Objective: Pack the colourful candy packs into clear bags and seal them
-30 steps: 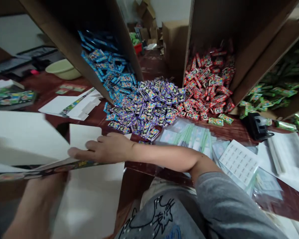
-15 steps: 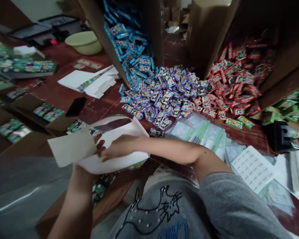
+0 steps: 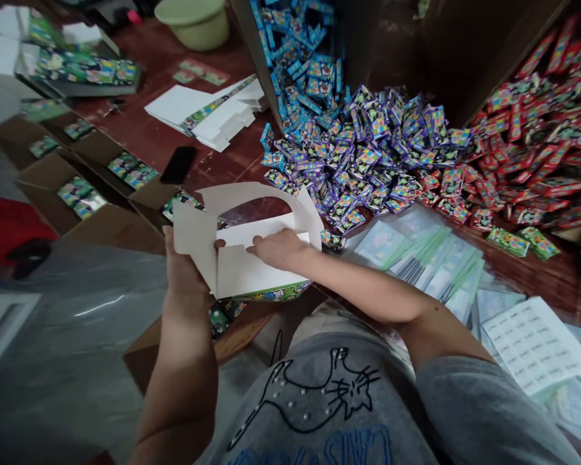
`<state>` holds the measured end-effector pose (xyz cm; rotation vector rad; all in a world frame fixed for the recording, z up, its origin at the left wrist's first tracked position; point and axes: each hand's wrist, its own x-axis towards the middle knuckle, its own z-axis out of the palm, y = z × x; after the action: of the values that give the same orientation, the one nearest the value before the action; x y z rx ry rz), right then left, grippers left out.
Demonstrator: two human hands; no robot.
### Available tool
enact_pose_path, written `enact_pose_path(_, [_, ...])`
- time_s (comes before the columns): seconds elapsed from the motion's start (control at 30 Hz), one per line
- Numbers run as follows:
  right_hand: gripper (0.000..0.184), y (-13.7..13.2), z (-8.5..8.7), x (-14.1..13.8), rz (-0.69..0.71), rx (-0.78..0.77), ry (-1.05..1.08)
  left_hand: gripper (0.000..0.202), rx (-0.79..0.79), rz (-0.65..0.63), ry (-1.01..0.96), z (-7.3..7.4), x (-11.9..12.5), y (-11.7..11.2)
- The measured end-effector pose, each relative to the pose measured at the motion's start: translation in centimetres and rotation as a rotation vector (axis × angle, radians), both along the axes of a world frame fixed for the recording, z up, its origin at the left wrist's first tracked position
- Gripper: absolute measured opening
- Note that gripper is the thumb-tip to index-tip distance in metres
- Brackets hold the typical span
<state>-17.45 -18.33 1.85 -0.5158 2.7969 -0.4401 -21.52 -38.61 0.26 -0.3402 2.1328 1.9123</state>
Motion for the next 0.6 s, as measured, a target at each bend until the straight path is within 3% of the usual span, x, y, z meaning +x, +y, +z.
enact_pose_path(0.13, [0.045,-0.3,0.8,-0.1,-0.023,-0.073,0.049,0.088,-0.159,-0.014,0.065,0.5,-0.2,0.1])
enact_pose_path(0.23, [0.045,-0.2,2.9,1.8,-0.039,-0.183,0.228,0.099,-0.605,-0.007,0.263,0.9,0.3,0.8])
enact_pose_path(0.33, [0.046,3.0,4.1,4.9,-0.024,-0.439,0.498,0.093,-0.947,-0.052,0.296,0.9,0.4,1.0])
enact_pose_path(0.37, [0.044,4.9,4.0,5.7,-0.069,-0.516,0.532,0.092,-0.972,-0.069,0.276,0.8,0.2,0.9])
enact_pose_path(0.43, [0.047,8.9,2.7,6.2,-0.325,-0.657,0.497,0.088,-0.898,-0.114,0.248,0.5,-0.6,0.6])
enact_pose_path(0.53, [0.089,12.8,-0.7,4.9,-0.472,-0.863,0.122,0.071,-0.633,-0.212,0.213,0.1,-1.6,0.3])
enact_pose_path(0.6, [0.115,12.6,-2.8,3.7,-0.468,-0.964,-0.067,0.063,-0.495,-0.24,0.195,0.2,-1.7,0.5])
